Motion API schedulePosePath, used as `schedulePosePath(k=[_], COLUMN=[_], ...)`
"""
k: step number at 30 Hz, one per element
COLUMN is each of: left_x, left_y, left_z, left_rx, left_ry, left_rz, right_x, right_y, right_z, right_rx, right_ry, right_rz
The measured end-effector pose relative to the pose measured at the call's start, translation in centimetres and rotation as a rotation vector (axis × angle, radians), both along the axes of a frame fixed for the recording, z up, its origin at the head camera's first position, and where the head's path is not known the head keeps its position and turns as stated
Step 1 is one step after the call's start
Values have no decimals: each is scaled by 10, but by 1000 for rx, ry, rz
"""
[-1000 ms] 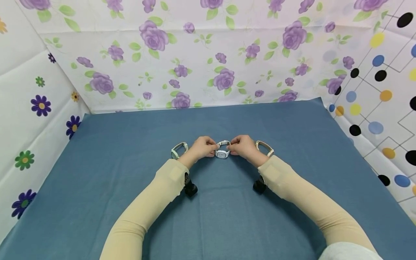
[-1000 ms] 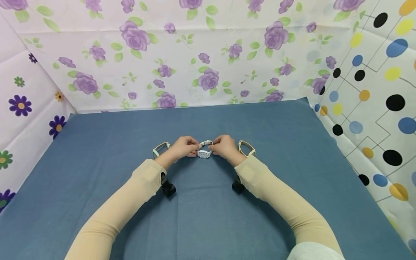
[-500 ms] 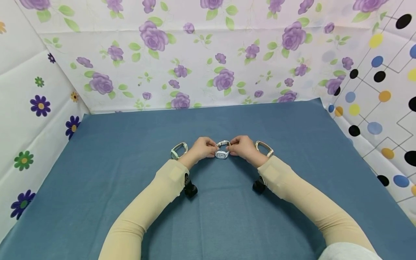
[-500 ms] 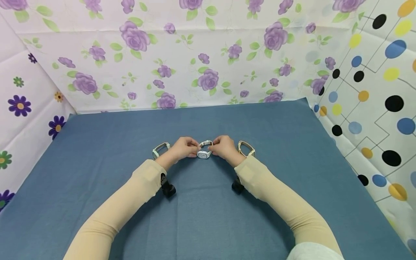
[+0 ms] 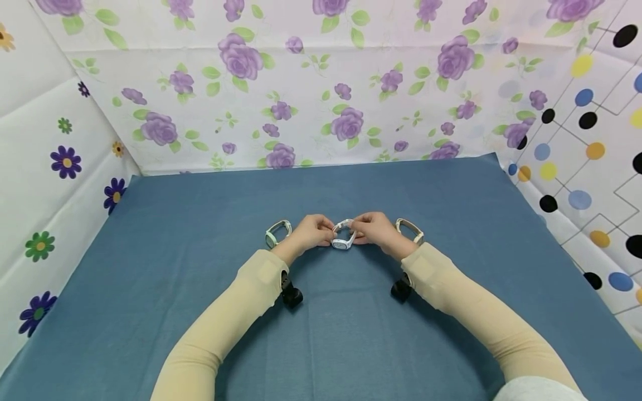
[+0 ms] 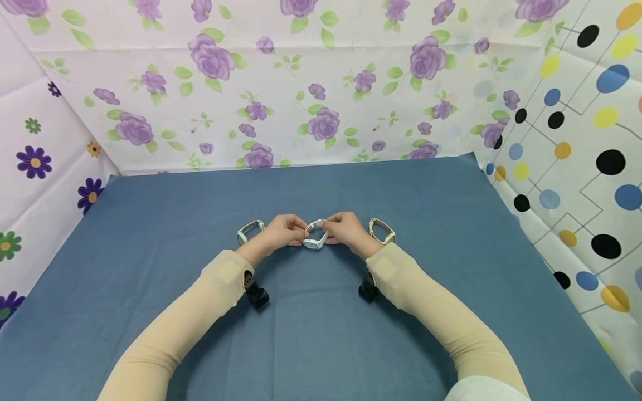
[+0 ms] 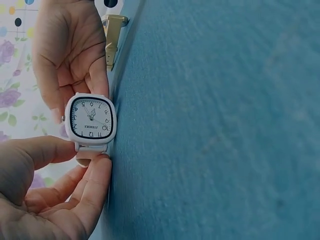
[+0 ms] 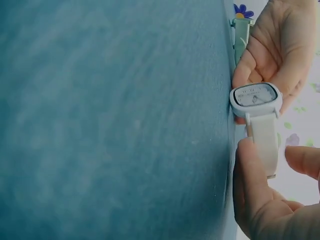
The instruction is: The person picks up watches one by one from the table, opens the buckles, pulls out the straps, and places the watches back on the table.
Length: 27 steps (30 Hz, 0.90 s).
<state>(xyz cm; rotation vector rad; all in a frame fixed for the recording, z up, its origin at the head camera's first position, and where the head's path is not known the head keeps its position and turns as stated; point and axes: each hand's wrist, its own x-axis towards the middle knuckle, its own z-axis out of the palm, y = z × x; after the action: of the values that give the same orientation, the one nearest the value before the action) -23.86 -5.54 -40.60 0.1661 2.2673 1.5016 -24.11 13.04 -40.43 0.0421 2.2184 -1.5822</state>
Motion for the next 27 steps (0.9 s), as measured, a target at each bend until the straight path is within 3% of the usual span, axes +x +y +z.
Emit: schedulePosePath(k=[14,27], left_x=[7,3], left_y=[-9,-4], left_z=[0,-5], left_rx=[59,57], left_ry=[-13,-97], left_rz=[-37,36], right_x=[3,3], right_y=[-2,-3], right_z=[-5,-7], right_rx=[-100,-162], right_ry=[-84,-161], right_rz=[-13,-4])
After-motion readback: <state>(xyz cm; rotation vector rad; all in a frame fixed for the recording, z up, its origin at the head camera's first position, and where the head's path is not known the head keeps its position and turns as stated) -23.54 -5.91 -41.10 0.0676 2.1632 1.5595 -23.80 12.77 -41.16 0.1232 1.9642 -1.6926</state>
